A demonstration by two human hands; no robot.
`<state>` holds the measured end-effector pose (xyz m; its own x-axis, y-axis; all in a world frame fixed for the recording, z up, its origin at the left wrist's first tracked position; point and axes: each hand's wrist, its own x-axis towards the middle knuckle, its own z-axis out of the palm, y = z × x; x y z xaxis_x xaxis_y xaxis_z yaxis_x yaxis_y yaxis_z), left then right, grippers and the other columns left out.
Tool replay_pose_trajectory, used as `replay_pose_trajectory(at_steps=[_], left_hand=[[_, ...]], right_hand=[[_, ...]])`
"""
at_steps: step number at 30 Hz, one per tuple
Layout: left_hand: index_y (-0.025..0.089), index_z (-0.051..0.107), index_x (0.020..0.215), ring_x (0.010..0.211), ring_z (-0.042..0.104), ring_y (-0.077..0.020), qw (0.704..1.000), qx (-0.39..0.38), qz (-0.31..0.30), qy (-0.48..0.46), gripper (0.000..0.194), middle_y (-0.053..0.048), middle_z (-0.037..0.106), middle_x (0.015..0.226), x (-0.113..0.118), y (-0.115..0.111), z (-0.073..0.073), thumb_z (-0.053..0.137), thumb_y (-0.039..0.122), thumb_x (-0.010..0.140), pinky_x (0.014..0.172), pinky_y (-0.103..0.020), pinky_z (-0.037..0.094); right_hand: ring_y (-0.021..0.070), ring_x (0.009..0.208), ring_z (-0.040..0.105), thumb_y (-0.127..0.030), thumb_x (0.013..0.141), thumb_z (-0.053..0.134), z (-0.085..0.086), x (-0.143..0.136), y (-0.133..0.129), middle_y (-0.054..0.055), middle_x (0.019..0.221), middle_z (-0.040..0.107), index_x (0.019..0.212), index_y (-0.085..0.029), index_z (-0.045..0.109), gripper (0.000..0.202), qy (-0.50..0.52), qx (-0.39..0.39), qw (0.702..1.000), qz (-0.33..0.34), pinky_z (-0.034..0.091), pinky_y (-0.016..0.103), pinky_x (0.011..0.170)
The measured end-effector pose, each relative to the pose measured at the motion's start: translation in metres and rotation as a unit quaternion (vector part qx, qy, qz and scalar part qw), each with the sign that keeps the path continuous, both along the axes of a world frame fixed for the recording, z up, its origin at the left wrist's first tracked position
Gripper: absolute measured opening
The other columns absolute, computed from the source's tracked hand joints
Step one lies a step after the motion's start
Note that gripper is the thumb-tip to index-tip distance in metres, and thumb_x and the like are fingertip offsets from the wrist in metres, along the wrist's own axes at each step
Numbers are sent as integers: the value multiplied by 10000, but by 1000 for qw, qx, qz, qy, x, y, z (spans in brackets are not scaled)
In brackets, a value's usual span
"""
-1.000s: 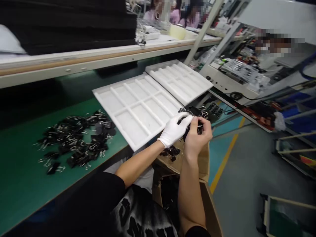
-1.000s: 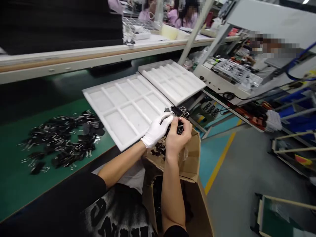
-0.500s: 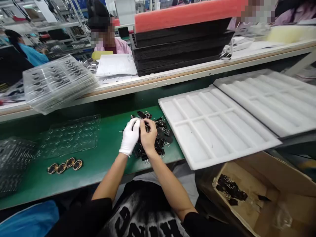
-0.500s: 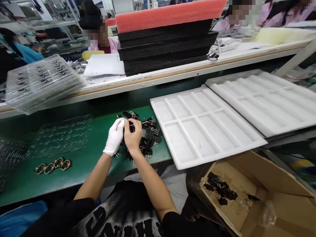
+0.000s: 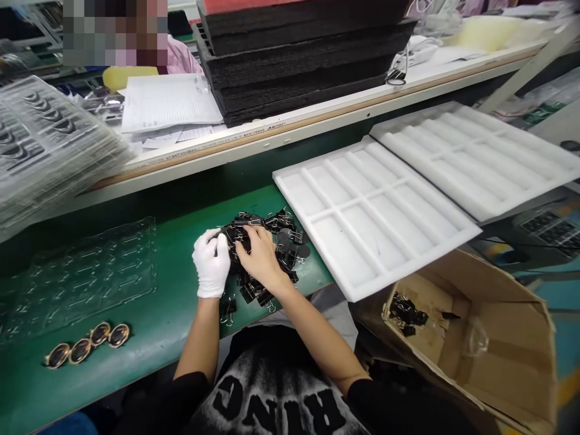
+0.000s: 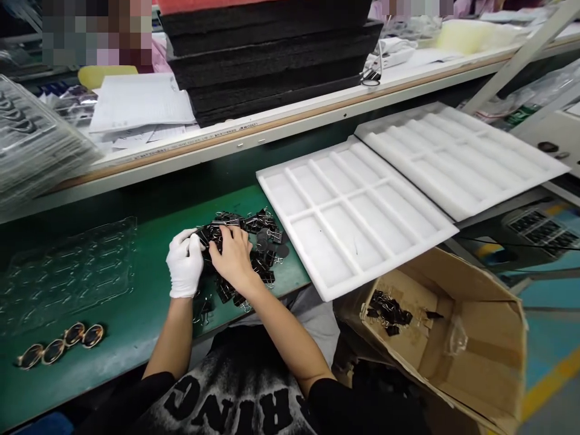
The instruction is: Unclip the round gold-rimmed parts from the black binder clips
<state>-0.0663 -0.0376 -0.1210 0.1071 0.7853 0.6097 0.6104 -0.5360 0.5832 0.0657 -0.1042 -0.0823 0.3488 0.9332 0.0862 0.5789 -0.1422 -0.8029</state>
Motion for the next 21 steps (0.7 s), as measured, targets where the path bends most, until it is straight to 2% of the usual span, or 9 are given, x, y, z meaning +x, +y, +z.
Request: replay_pose_trajectory(at_steps=[3, 8, 12, 15, 17, 19, 21], left_hand=[[197, 668, 708, 1154, 709, -200, 999, -25, -33, -11, 433, -95, 775, 1116, -1, -3, 4, 470, 374, 1050, 1092, -361, 526], [192, 670, 753, 1293, 673, -196, 994, -53, -84, -38, 394, -103, 739, 1317, -1, -5, 13, 476, 351, 1056, 1113, -334, 517], [186, 712, 901, 1422, 580, -215, 993, -62, -103, 21, 343, -114, 656, 1460, -20, -7, 29, 455, 346, 1062, 1187, -367, 470], [192, 679, 1263, 1506, 485, -249, 984, -53, -123, 114, 337, -124, 544, 1579, -49, -24, 36, 456, 336, 1055, 1261, -452, 390], [210, 550, 1463, 1573, 379, -292, 971, -37, -143, 189, 446, -137, 443, 1653, -71, -45, 30, 466, 315, 1038, 1287, -526, 329], [196, 433, 1553, 1612, 274, -363, 956, -4, -155, 249, 577, -188, 335, 1698, -89, -69, 14, 510, 323, 995, 1275, -596, 298], [169, 420, 1543, 1595, 239, -476, 930, 38, -165, 327, 717, -262, 293, 1683, -99, -86, -5, 638, 416, 906, 1216, -662, 325]], right_hand=[[412, 1427, 431, -328, 1030, 538, 5, 5, -3, 166, 1570, 493, 1498, -217, 542, 480, -59, -15, 998, 18, 447, 686, 1083], [409, 1459, 424, -312, 1046, 511, 13, 16, -12, 181, 1586, 471, 1502, -226, 555, 466, -95, 0, 995, 29, 470, 694, 1076], [365, 1409, 514, -293, 1059, 499, 12, 27, -43, 192, 1502, 562, 1451, -198, 594, 414, -146, 79, 986, 26, 457, 650, 1127], [311, 1355, 582, -209, 1050, 520, 5, 39, -90, 168, 1433, 624, 1444, -199, 586, 399, -195, 193, 960, 55, 479, 586, 1144], [281, 1317, 621, -96, 992, 580, -3, 52, -133, 149, 1378, 655, 1485, -214, 552, 508, -221, 285, 931, 52, 498, 563, 1147], [278, 1208, 682, -17, 894, 656, -15, 74, -182, 131, 1277, 677, 1526, -234, 542, 677, -246, 359, 900, -11, 556, 550, 1088], [265, 1053, 728, 8, 814, 688, -27, 107, -233, 85, 1184, 695, 1526, -310, 564, 790, -303, 374, 867, -128, 621, 518, 964]])
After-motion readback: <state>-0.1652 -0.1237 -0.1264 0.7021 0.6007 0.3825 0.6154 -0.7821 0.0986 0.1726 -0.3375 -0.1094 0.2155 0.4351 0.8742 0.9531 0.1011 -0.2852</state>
